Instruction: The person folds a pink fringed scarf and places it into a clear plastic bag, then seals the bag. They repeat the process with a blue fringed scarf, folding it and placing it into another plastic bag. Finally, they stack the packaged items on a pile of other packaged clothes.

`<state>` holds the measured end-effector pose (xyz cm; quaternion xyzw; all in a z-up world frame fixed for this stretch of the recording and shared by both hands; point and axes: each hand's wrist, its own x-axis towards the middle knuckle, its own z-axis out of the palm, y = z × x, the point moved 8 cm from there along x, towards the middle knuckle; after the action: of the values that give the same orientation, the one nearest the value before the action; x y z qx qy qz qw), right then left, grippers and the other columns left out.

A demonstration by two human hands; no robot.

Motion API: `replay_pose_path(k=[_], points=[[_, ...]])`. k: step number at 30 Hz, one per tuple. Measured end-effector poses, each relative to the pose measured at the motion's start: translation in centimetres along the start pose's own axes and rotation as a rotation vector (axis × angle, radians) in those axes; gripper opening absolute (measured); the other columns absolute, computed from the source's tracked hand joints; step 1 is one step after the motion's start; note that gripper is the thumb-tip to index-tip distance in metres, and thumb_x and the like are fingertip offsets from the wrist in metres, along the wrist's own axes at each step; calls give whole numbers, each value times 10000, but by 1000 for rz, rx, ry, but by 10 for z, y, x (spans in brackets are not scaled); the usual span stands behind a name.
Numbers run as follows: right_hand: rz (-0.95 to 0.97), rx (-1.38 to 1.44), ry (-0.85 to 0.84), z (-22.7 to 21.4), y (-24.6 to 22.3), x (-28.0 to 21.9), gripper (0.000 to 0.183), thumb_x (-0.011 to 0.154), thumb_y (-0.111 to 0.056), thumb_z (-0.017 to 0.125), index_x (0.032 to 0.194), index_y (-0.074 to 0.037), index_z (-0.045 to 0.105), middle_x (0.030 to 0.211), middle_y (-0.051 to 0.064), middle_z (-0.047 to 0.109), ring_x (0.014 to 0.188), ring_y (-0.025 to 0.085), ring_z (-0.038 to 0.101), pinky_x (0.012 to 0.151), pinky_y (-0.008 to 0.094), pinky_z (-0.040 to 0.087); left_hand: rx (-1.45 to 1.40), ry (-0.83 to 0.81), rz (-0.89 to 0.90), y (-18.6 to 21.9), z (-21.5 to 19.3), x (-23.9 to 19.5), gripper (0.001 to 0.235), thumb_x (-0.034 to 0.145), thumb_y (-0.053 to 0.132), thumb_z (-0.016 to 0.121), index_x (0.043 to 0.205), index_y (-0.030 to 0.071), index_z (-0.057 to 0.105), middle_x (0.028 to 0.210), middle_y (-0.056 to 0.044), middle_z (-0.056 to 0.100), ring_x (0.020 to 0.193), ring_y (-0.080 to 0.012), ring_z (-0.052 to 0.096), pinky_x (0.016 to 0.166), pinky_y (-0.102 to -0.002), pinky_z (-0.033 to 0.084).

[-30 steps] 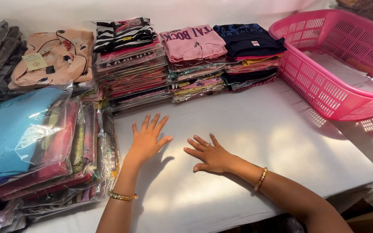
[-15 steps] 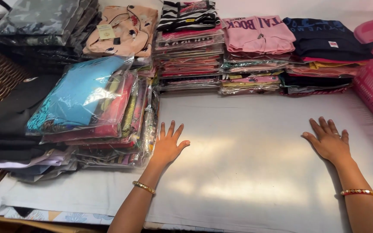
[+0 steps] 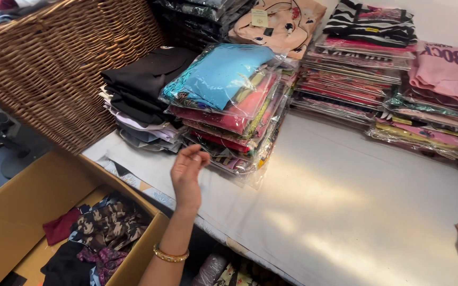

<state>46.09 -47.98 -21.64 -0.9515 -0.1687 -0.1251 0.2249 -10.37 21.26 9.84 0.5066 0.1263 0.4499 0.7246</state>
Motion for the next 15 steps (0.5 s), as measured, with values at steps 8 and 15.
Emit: replay_pose_path(k=[8, 15], points=[[-77, 427, -451, -81, -465, -65, 738, 840, -449, 721, 1511, -188, 556, 1527, 99, 562, 1363, 338, 537, 1057, 473, 489, -330, 670, -94, -33, -247, 117, 628, 927, 294, 645, 1487, 133, 414, 1377, -115, 462, 1338, -284, 439, 1181, -553, 323], [114, 1230, -669, 4, -619, -47, 970, 890, -431, 685, 1638, -105, 160, 1552, 265, 387, 1418, 314, 462, 1160, 427, 403, -468, 640, -271, -54, -216, 140, 705, 925, 482, 556, 1530, 161, 387, 1552, -157, 404, 1431, -377, 410, 1165, -689, 278]])
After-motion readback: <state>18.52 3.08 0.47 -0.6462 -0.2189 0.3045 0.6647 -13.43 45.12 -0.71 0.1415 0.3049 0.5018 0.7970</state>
